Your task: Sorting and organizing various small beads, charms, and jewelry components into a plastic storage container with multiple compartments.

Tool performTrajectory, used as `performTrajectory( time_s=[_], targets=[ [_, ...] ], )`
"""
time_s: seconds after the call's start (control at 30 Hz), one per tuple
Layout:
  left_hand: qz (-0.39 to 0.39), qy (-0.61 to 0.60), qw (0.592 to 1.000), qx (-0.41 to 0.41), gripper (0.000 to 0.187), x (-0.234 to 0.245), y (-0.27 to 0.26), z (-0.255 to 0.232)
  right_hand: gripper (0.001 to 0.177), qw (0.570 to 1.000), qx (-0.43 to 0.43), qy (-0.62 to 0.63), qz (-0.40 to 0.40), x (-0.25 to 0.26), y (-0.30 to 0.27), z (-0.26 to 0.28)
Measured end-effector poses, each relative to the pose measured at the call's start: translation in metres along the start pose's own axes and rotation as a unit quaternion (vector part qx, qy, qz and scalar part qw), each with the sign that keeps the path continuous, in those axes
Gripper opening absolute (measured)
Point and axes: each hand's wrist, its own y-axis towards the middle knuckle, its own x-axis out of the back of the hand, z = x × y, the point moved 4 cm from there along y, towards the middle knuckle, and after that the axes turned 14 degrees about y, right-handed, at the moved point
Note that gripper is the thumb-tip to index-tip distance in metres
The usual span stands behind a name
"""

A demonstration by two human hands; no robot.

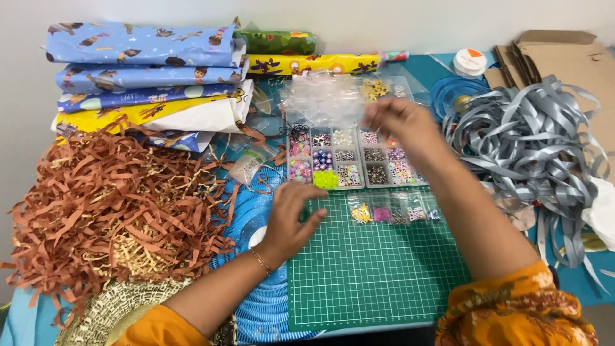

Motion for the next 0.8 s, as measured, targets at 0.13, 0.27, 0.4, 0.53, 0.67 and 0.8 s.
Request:
performTrajectory(
  time_s=[0.13, 0.27, 0.4, 0.53, 0.67, 0.8],
  targets=[
    [-0.032, -0.018, 0.999, 0.025, 0.036, 0.016, 0.003, -0.004, 0.017, 0.997, -0.044, 0.033, 0.058, -0.017, -0.049, -0.042],
    [-0.033, -0.036, 0.999, 0.024, 0.015, 0.011, 0.003, -0.004, 0.017, 0.991, -0.069, 0.084, 0.079, -0.021, -0.076, -0.075],
    [-0.028, -0.014, 0.999, 0.03, 0.005, 0.008, 0.001, -0.002, 0.022, 0.996, -0.011, 0.053, 0.068, -0.021, -0.083, -0.077],
    [-0.012, 0.042, 0.999, -0.016, 0.005, 0.008, 0.0, -0.012, 0.044, 0.989, 0.1, -0.048, 0.097, -0.019, -0.086, -0.077],
    [0.017, 0.092, 0.993, -0.068, 0.009, 0.003, -0.005, -0.018, 0.02, 0.953, 0.206, -0.158, 0.153, -0.032, -0.096, -0.076],
    [0.016, 0.072, 0.996, -0.046, 0.008, 0.005, -0.005, -0.016, 0.007, 0.951, 0.214, -0.159, 0.155, -0.033, -0.1, -0.081]
  ],
)
